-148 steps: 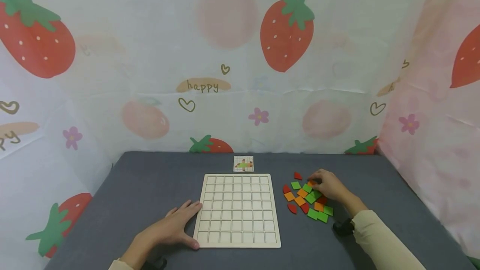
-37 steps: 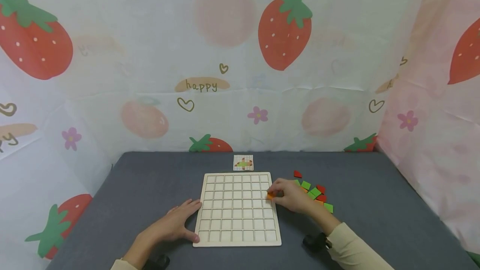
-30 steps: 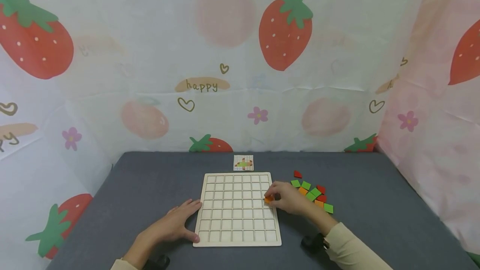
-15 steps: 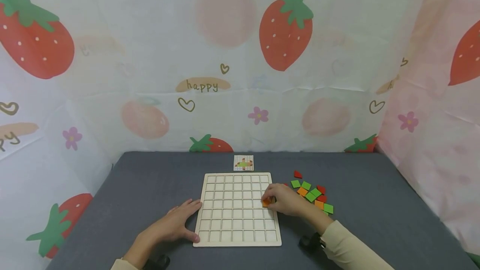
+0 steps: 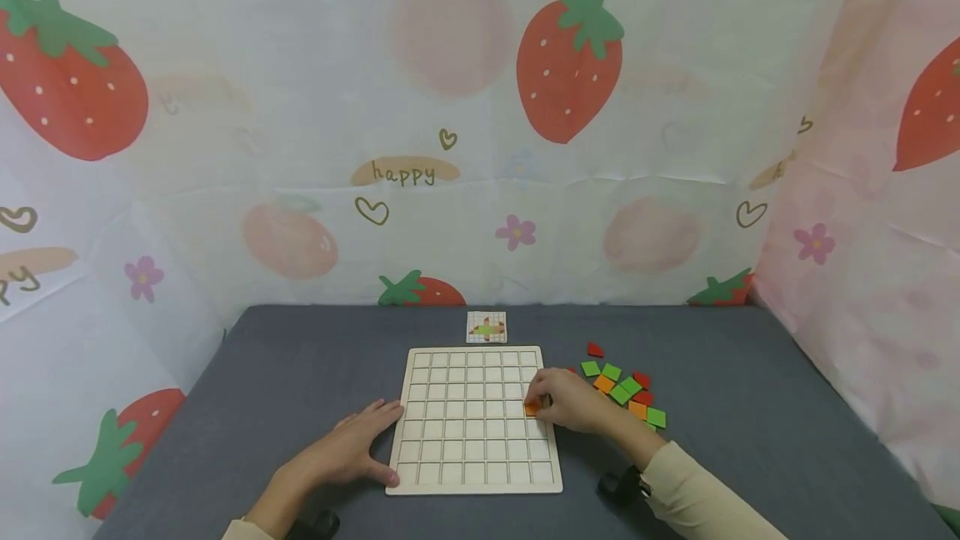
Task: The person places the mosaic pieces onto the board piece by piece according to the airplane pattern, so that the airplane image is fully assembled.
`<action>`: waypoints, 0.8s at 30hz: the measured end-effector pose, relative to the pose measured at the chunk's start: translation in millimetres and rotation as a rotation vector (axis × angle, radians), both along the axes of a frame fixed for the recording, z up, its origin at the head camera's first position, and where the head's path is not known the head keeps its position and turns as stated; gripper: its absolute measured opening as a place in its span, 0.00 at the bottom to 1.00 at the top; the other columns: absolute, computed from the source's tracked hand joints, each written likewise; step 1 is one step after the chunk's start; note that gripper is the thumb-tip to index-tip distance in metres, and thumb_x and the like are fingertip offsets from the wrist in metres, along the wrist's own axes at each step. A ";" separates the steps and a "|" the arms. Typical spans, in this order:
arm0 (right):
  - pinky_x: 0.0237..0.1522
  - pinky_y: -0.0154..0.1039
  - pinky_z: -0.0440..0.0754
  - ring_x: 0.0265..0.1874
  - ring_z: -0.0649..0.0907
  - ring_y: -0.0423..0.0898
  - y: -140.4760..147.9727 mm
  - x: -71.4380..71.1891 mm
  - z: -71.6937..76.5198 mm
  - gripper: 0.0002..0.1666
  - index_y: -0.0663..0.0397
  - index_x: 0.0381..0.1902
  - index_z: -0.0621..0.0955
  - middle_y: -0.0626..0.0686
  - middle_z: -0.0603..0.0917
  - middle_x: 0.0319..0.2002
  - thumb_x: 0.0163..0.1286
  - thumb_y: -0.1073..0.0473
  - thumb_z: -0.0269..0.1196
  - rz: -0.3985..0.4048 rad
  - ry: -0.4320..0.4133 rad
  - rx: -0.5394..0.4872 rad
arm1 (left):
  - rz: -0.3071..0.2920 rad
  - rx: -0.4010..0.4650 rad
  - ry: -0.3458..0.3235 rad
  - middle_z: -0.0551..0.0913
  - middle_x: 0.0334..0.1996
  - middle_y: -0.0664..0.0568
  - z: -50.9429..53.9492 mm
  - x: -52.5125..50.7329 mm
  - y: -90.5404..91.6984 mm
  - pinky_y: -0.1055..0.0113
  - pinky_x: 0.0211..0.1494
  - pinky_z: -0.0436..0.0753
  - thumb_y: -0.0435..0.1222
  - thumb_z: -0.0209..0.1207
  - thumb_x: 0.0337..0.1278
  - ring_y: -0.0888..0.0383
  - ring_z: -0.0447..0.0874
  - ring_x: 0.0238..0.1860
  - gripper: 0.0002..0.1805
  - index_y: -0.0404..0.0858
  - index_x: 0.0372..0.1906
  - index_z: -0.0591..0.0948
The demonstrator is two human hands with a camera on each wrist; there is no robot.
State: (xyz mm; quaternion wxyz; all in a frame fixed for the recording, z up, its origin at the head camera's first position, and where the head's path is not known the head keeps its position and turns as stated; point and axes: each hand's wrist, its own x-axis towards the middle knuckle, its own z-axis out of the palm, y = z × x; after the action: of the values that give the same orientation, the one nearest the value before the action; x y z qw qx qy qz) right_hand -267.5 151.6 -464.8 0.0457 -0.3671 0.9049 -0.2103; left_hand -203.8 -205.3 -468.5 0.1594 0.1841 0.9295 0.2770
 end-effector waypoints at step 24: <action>0.33 0.32 0.78 0.33 0.78 0.42 36.1 -20.2 13.3 0.14 0.60 0.48 0.84 0.53 0.82 0.42 0.63 0.64 0.66 -0.210 -0.131 -0.175 | -0.003 -0.010 0.007 0.64 0.72 0.36 -1.2 0.8 -0.2 0.30 0.69 0.53 0.50 0.75 0.35 0.34 0.52 0.75 0.56 0.30 0.71 0.64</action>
State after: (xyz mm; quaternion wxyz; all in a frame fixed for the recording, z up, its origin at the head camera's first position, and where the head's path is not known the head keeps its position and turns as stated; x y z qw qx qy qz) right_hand -287.8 187.8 -451.4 0.0503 -0.2585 0.9116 -0.3156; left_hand -203.0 -205.6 -469.7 0.1575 0.1856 0.9311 0.2716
